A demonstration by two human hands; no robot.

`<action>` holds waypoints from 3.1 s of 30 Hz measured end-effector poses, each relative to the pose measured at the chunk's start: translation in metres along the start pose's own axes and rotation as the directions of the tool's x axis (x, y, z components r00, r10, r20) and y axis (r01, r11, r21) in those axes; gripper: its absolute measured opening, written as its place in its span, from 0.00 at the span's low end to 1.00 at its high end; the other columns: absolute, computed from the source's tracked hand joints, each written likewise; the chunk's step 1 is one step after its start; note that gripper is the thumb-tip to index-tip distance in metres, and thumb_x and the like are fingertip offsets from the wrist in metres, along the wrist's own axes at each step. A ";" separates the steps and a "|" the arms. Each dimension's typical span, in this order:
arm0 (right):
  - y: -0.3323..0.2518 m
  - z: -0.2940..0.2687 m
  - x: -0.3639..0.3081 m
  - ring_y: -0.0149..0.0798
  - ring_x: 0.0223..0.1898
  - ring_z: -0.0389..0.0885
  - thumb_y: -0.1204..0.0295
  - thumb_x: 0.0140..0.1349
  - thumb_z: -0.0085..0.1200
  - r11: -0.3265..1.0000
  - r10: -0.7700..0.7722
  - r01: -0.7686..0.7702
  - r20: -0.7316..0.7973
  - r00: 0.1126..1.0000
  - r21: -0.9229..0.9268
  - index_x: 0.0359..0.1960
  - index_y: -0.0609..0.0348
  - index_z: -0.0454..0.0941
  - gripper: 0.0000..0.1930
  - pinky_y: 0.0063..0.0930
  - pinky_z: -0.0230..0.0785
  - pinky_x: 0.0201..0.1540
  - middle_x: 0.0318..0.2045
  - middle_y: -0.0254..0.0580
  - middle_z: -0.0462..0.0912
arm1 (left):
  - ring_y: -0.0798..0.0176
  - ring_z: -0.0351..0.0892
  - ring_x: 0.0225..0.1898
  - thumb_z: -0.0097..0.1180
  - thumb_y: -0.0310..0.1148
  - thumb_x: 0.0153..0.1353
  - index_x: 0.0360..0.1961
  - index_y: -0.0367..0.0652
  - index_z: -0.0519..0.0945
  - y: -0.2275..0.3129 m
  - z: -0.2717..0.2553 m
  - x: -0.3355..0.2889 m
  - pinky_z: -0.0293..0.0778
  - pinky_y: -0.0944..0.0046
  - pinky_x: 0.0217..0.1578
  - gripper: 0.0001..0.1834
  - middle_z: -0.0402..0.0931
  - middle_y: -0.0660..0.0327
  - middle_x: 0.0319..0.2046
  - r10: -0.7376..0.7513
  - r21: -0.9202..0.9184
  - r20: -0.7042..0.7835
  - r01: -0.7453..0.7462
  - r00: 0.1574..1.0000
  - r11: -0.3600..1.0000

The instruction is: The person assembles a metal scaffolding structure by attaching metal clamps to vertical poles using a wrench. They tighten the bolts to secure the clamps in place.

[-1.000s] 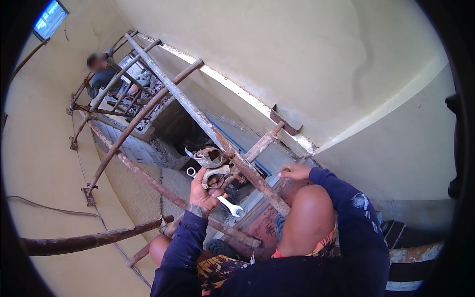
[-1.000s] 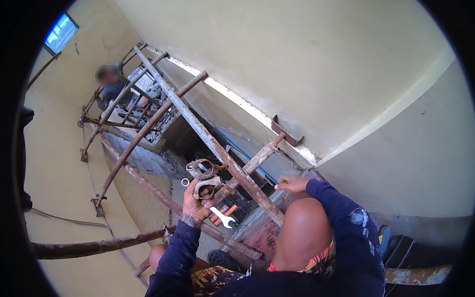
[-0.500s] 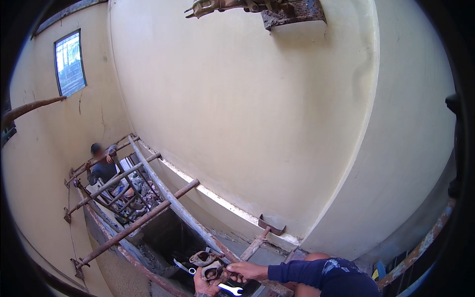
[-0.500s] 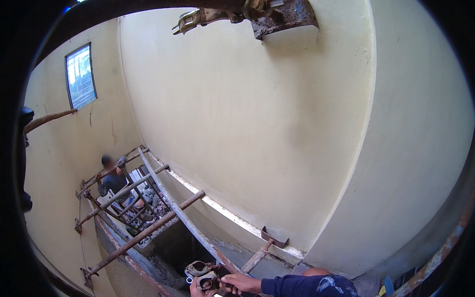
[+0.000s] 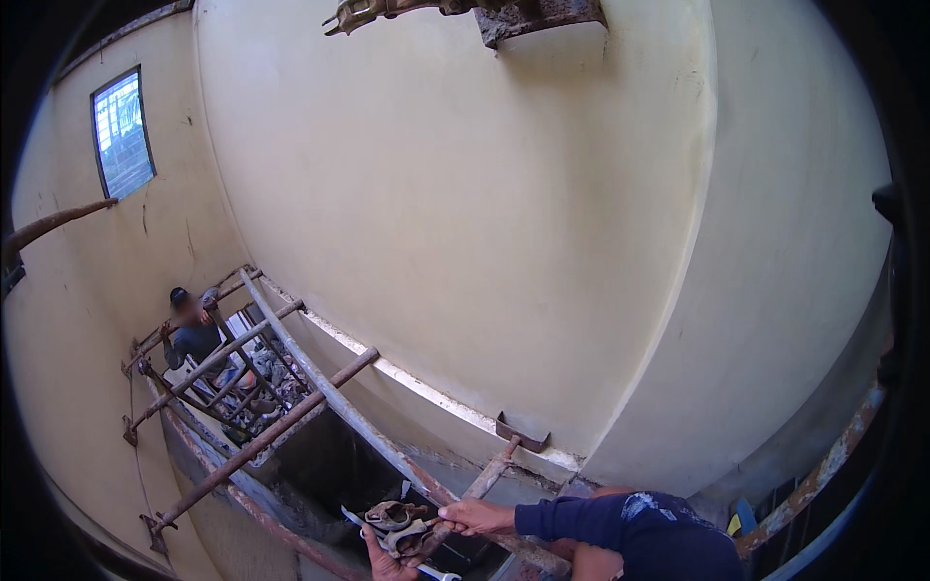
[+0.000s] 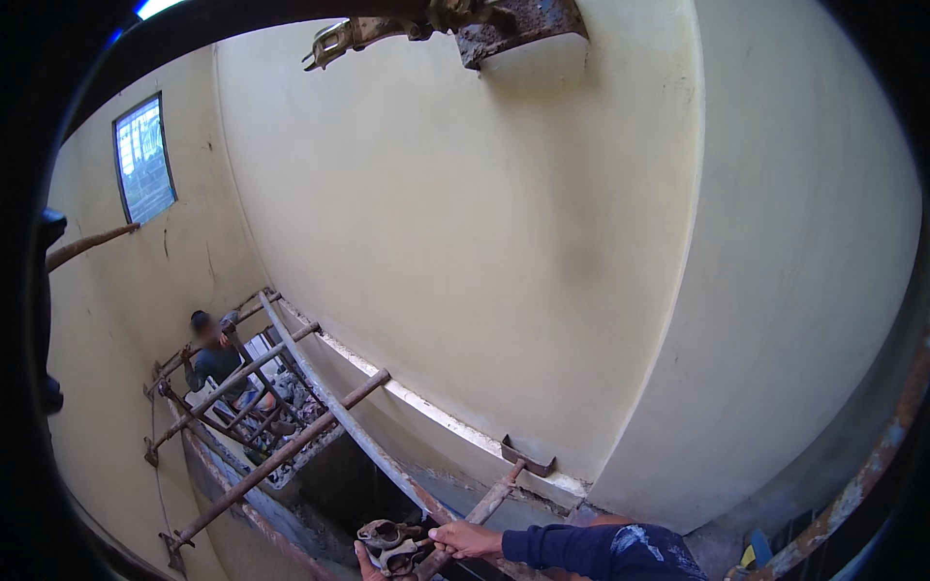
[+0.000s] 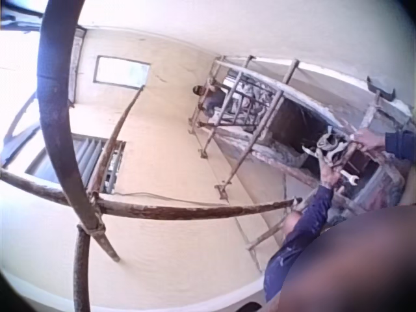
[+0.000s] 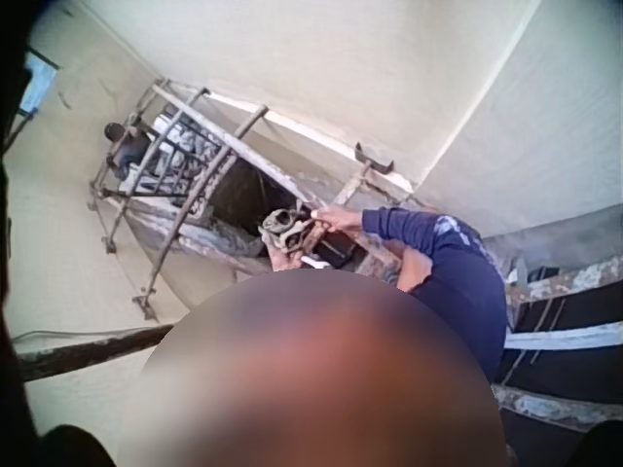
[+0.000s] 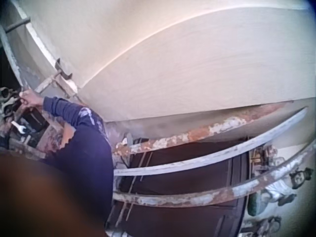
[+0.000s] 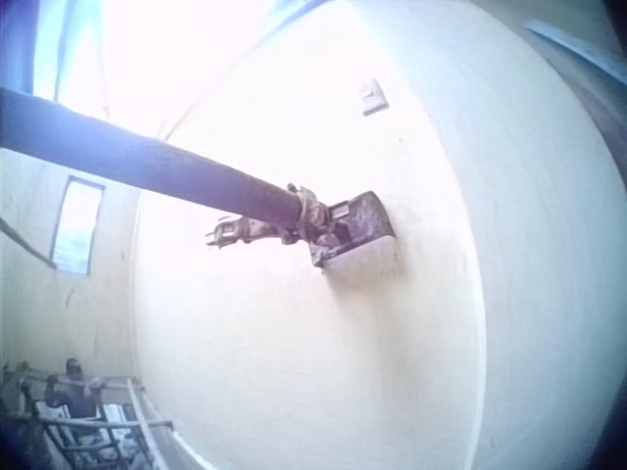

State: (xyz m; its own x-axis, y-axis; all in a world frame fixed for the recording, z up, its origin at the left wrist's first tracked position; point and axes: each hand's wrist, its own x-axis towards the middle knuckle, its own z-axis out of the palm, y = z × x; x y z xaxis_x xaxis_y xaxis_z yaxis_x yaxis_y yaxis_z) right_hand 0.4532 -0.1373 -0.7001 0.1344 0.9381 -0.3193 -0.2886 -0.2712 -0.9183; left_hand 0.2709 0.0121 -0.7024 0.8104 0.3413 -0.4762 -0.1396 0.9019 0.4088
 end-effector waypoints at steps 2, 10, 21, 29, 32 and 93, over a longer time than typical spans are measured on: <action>0.010 -0.010 0.004 0.39 0.27 0.73 0.54 0.77 0.42 0.829 -0.329 0.282 -0.014 0.944 -0.484 0.42 0.58 0.73 0.19 0.28 0.65 0.29 0.25 0.36 0.70 | 0.34 0.73 0.61 0.37 0.77 0.62 0.66 0.34 0.68 -0.011 -0.037 0.016 0.71 0.42 0.63 0.54 0.72 0.40 0.61 -0.028 0.062 0.028 0.026 0.999 0.998; -0.022 -0.005 -0.006 0.48 0.40 0.78 0.57 0.74 0.47 0.604 -0.576 0.496 0.089 0.813 -0.624 0.44 0.61 0.72 0.16 0.41 0.70 0.44 0.33 0.47 0.76 | 0.48 0.72 0.45 0.36 0.73 0.65 0.63 0.36 0.71 -0.011 -0.006 0.003 0.66 0.51 0.46 0.48 0.75 0.49 0.49 0.097 0.144 0.083 -0.108 0.992 0.984; -0.007 0.003 0.000 0.22 0.17 0.64 0.46 0.75 0.42 0.975 0.208 -0.205 -0.033 0.978 0.087 0.31 0.52 0.76 0.24 0.17 0.58 0.18 0.19 0.23 0.67 | 0.58 0.84 0.34 0.44 0.78 0.58 0.62 0.40 0.72 -0.002 -0.012 0.015 0.61 0.75 0.12 0.51 0.79 0.44 0.54 -0.128 0.010 0.202 0.128 0.971 0.992; -0.008 0.020 -0.009 0.22 0.20 0.68 0.60 0.71 0.47 0.990 0.112 -0.096 -0.173 0.978 0.101 0.37 0.59 0.81 0.16 0.19 0.62 0.21 0.23 0.26 0.74 | 0.73 0.68 0.15 0.51 0.74 0.58 0.53 0.45 0.79 -0.006 0.011 -0.003 0.56 0.75 0.11 0.42 0.82 0.64 0.29 -0.086 0.177 -0.038 0.092 0.996 0.980; -0.011 0.014 -0.020 0.24 0.20 0.72 0.60 0.70 0.45 0.967 0.166 -0.163 0.003 0.986 -0.196 0.32 0.59 0.81 0.17 0.23 0.64 0.21 0.22 0.30 0.76 | 0.69 0.76 0.23 0.49 0.75 0.59 0.59 0.43 0.75 -0.010 -0.015 -0.002 0.58 0.75 0.12 0.46 0.83 0.60 0.41 -0.107 0.211 0.074 0.089 0.992 0.974; 0.007 -0.164 0.096 0.61 0.47 0.83 0.59 0.66 0.48 0.499 -0.204 -0.238 -0.380 0.902 -0.833 0.40 0.61 0.85 0.18 0.51 0.75 0.51 0.42 0.61 0.85 | 0.73 0.55 0.12 0.71 0.41 0.58 0.34 0.47 0.82 -0.130 0.002 0.234 0.48 0.67 0.13 0.12 0.67 0.72 0.17 0.267 0.652 -0.397 0.065 0.878 0.755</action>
State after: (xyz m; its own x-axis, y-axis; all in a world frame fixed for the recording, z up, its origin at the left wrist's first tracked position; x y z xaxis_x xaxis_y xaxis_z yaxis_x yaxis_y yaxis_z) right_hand 0.6195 -0.0850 -0.7759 0.5403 0.8197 -0.1901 0.6138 -0.5384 -0.5774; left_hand 0.4795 -0.0261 -0.8653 0.4487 0.6456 -0.6179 0.3180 0.5308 0.7856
